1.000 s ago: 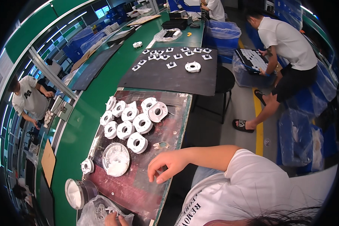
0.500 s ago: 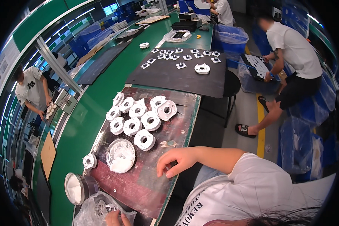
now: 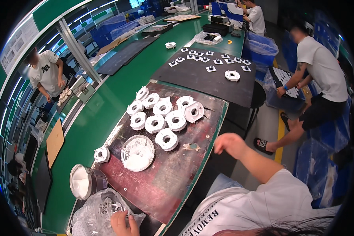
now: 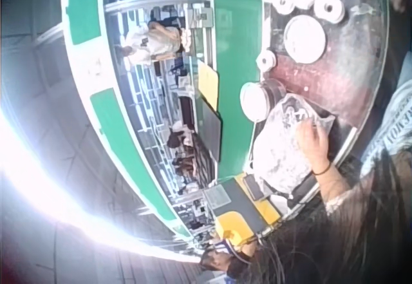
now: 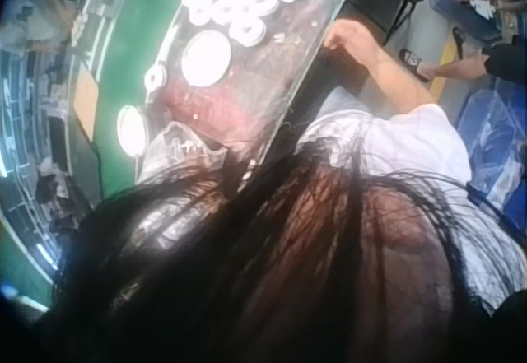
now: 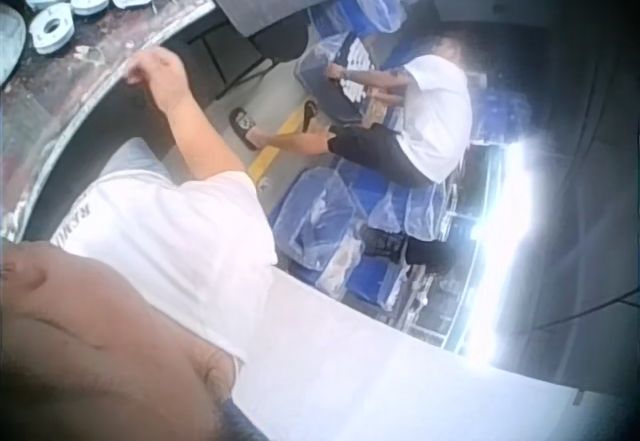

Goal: The person assembles small white plastic components on a green workbench. They pick up a base, insert a metal plate, and add a cylindrical piece, repeating this process for multiple units. The person places the finished assemblies on the table.

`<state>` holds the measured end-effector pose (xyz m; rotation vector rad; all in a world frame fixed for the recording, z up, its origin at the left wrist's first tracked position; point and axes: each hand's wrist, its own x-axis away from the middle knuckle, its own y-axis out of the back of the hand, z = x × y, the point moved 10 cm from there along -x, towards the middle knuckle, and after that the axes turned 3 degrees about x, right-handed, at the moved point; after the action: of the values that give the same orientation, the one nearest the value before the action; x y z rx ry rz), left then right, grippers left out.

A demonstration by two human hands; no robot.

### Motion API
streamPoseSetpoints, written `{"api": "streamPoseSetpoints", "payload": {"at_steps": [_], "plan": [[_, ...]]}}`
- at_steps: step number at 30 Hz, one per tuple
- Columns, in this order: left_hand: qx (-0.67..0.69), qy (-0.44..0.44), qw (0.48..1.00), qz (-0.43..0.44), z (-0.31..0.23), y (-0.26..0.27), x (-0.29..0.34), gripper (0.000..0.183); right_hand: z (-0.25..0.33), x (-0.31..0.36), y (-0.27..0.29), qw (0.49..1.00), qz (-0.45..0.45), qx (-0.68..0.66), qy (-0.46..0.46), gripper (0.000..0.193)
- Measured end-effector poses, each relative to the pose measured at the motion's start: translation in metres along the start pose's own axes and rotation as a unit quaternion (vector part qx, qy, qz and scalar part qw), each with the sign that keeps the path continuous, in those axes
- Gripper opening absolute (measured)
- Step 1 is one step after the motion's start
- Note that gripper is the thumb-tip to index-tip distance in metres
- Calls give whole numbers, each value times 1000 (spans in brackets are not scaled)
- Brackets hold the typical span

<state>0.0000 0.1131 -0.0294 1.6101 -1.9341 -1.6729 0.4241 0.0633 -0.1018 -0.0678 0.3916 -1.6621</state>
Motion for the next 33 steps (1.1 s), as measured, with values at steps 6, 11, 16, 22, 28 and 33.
{"api": "streamPoseSetpoints", "payload": {"at_steps": [6, 11, 16, 22, 28, 33], "plan": [[-23, -10, 999, 45, -8, -2, -6, 32, -2, 68, 182, 834, -540, 116, -2, 39], [-12, 19, 1000, -4, 0, -3, -3, 19, 2, 29, 207, 893, -441, -81, -31, 54], [-18, 17, 1000, -16, 4, -4, -2, 18, 13, 14, 208, 901, -429, -52, -25, 32], [-27, 15, 999, -4, 4, -7, -3, 18, 19, 9, 194, 917, -398, -28, -9, 22], [-24, 21, 999, -1, -4, -4, -7, 19, 22, 21, 178, 931, -364, -12, -13, 19], [-23, 21, 1000, -6, -9, -1, -6, 19, 17, 25, 164, 934, -356, -27, -22, 19]]}}
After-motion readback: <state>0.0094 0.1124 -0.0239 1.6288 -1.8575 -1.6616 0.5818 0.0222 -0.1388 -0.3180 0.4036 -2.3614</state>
